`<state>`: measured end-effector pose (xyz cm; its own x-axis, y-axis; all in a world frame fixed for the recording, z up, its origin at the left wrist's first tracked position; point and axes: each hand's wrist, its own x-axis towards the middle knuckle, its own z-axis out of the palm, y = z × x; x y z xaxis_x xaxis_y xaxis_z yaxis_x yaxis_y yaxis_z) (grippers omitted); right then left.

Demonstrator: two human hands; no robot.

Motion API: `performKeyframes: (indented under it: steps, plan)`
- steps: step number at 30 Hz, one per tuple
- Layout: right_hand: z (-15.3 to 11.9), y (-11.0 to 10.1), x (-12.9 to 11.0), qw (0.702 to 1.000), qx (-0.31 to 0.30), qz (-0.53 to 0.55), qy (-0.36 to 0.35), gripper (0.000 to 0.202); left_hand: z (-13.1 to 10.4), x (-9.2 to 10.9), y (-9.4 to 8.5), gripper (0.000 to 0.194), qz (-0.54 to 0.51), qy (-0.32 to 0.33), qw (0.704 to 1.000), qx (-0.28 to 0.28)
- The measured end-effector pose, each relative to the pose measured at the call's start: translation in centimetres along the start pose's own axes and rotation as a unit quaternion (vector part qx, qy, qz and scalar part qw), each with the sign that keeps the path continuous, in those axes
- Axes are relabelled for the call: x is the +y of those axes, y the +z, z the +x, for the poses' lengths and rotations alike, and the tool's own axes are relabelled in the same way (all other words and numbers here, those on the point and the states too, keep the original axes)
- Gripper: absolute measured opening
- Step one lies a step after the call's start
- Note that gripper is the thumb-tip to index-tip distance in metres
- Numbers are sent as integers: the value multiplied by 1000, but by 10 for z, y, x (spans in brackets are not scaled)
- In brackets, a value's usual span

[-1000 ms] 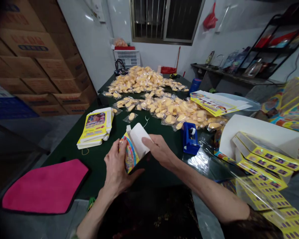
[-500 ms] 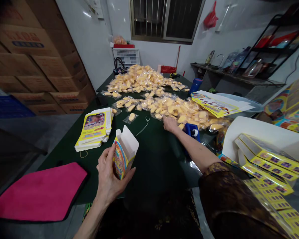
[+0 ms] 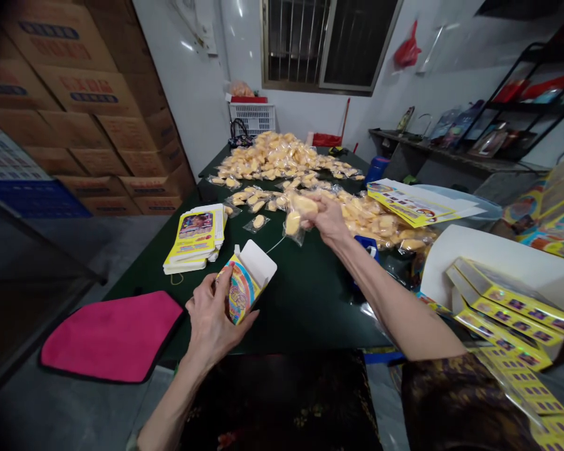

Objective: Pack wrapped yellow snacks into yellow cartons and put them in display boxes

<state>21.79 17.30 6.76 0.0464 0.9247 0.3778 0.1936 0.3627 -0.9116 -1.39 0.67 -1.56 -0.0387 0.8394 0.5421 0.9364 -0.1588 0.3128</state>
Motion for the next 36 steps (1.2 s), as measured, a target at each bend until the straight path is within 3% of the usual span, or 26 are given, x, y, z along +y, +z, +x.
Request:
performKeyframes:
  steps: [3, 7, 12, 17, 20, 25, 28, 31, 33, 36]
  plan:
    - [-14, -3, -35, 975, -29, 218, 44, 43, 1, 8, -1, 94, 11, 14, 1000, 1]
    - [-47, 16, -52, 961, -62, 260, 77, 45, 1, 20, -2, 94, -7, 22, 1000, 13]
    - [-78, 41, -38, 983, -5, 183, 12, 40, -2, 23, -2, 87, -7, 7, 999, 48]
    - [-87, 33, -40, 987, -141, 28, -67, 24, -2, 20, -1, 81, 46, 5, 998, 51]
    - [-85, 22, -48, 981, -168, -26, -90, 20, -2, 21, -1, 79, 63, 5, 997, 39]
    - [-77, 10, -48, 977, -213, -10, -1, 29, -3, 23, -1, 81, 63, 47, 997, 25]
    - [-74, 11, -42, 964, -244, -92, 46, 22, -5, 23, 1, 83, 52, 90, 994, 29]
    - [-75, 19, -43, 935, -265, -235, -19, 15, -6, 24, 4, 78, 50, 102, 993, 42]
    - [-76, 25, -47, 924, -268, -258, -84, 20, -5, 24, 7, 72, 45, 85, 994, 57]
    - [-79, 31, -51, 955, -168, -190, -154, 38, -2, 25, 9, 71, 28, 49, 996, 74]
